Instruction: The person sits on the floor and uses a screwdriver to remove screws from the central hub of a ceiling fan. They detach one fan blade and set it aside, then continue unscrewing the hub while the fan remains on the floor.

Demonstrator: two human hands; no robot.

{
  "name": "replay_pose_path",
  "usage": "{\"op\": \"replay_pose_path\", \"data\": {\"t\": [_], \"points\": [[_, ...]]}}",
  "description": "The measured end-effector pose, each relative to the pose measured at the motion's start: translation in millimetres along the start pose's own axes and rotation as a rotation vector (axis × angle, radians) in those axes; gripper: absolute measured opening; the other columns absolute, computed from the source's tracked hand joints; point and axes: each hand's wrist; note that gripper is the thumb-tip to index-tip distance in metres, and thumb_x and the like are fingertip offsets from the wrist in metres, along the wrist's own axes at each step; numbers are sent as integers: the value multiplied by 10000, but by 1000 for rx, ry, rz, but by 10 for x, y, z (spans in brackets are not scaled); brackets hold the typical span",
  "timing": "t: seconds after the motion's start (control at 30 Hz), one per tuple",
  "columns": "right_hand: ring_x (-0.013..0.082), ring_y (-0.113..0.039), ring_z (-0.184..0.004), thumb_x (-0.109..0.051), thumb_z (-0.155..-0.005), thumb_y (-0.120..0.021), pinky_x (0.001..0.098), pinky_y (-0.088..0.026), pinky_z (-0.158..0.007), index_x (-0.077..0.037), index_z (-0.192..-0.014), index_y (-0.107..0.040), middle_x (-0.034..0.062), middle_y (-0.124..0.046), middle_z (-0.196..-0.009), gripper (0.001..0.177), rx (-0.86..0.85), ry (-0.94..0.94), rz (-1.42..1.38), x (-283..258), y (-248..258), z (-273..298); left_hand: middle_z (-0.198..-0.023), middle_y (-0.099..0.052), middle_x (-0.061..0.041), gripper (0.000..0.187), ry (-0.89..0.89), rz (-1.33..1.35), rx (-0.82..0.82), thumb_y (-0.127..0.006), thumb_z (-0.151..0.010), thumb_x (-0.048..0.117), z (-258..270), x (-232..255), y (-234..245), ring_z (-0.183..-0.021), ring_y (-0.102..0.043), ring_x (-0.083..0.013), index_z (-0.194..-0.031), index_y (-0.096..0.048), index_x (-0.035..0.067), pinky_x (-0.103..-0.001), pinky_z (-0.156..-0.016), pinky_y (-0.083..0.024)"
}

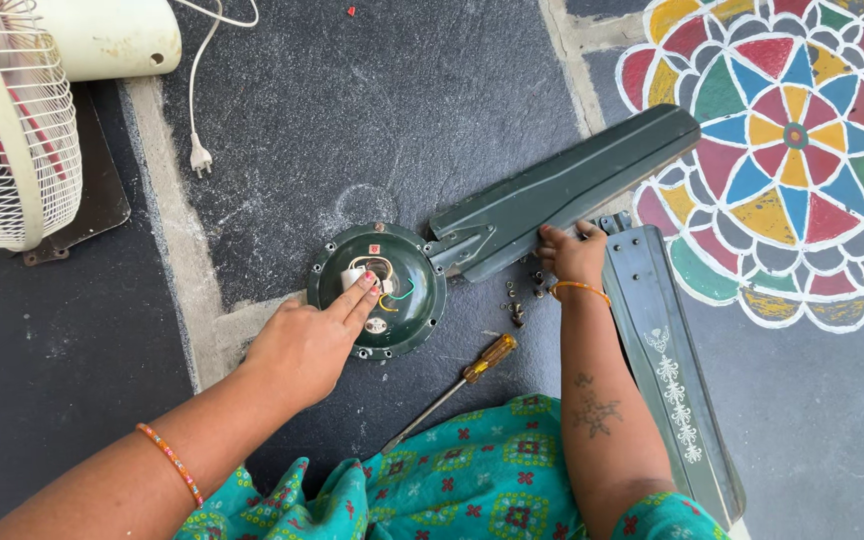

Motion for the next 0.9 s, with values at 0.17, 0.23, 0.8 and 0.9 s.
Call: {"op": "replay_pose_path", "data": {"t": [0.17, 0.23, 0.8, 0.9], "points": [[223, -705, -759, -81, -882, -715, 339, -614, -676, -34, -1312, -530, 82, -712, -979, 471, -73, -169, -312, -76, 6, 10, -1657, -248, -102, 747, 16, 14, -4, -557, -831, 74, -26, -16, -38, -891, -736, -311, -1540, -323, 49, -434, -878, -556], [202, -668, -746, -75, -909, -719, 335, -604, -683, 7, -1236, -597, 84, -690, -985, 359, -89, -122, -359, -19, 20, -57, -1637, -284, -101, 761, 1, 28, 51, -568, -800, 70, -18, -23, -50, -921, -731, -305, -1527, -345, 49, -434, -870, -559], [307, -725, -945, -80, -975, -563, 403, -639, -802, 44, -1192, -598, 137, -667, -1095, 252, 364, -24, -968, 296, 363, -751, -1677, -217, -89, 797, 55, 30, -99, -570, -837, 133, -22, 57, 85, -837, -733, -302, -1576, -279, 67, -423, -841, -565], [351, -729, -1023, -34, -961, -558, 402, -638, -855, 90, -1232, -589, 209, -681, -1193, 299, 146, -30, -959, 267, 245, -678, -1665, -223, -83, 755, 54, -24, -76, -554, -853, 110, -25, 43, 73, -835, -736, -283, -1559, -291, 63, -428, -845, -566]]}}
Point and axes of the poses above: each hand's wrist, its own z-axis away from the middle knuckle, its own y-axis out of the back of the hand, x = y × z
